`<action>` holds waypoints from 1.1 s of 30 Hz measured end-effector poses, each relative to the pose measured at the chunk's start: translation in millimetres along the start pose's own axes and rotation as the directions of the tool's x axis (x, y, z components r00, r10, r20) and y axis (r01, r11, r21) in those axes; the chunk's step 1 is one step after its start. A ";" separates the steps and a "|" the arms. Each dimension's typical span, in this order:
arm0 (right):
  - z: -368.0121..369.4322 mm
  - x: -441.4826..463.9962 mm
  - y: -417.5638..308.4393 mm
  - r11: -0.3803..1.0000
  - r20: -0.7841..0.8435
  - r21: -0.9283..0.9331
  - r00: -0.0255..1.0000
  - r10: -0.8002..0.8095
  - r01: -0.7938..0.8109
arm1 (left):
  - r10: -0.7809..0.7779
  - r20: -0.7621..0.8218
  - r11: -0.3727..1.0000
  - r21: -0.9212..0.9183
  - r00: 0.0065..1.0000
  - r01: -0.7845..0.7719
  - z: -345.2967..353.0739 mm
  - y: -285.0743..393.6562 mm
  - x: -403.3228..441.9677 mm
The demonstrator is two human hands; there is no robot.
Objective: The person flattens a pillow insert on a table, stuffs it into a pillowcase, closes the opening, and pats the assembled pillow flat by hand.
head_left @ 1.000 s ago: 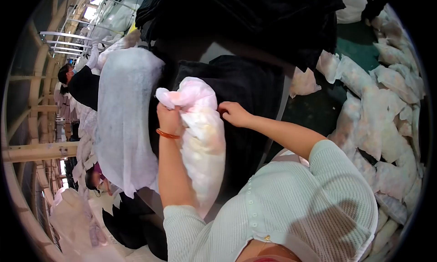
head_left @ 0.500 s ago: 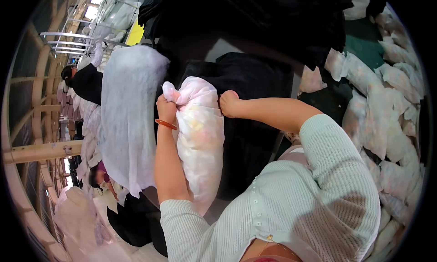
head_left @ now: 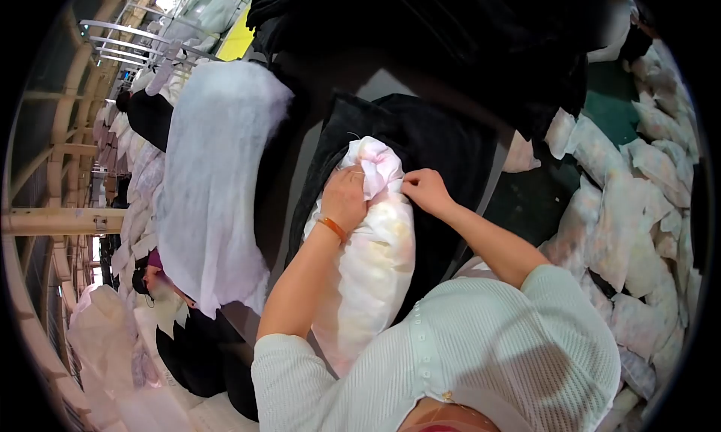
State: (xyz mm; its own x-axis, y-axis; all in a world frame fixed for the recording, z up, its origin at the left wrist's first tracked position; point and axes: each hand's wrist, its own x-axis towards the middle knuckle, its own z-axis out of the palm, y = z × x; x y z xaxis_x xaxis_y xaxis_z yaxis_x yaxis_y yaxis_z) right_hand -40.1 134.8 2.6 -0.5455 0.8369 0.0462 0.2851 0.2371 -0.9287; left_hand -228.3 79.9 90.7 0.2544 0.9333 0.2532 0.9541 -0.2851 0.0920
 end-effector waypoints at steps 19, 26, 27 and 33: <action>-3.3 -14.8 -63.3 0.960 -0.014 0.248 0.991 0.137 -0.129 | 0.033 0.599 0.999 0.010 0.800 -0.049 58.4 1.5 79.4; -24.8 -17.5 -48.2 0.970 -0.184 0.238 0.979 0.087 -0.042 | 0.039 0.666 0.790 -0.477 0.745 0.385 7.9 -1.7 79.4; -26.3 -20.1 -46.0 0.972 -0.191 0.231 0.979 0.078 -0.033 | 0.018 0.659 0.740 -0.514 0.752 0.433 -3.1 4.9 72.3; -19.5 -20.7 -40.5 0.956 -0.228 0.286 0.965 0.130 -0.061 | 0.266 0.313 0.916 -0.377 0.912 -0.137 -14.0 8.1 23.0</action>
State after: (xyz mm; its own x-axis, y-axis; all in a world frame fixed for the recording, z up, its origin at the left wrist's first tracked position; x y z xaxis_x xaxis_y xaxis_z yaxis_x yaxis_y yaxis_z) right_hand -24.9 117.5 46.5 -0.3092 0.9510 0.0078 0.0809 0.0344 -0.9961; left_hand -216.9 96.0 110.7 0.5350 0.8436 -0.0465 0.7792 -0.4714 0.4129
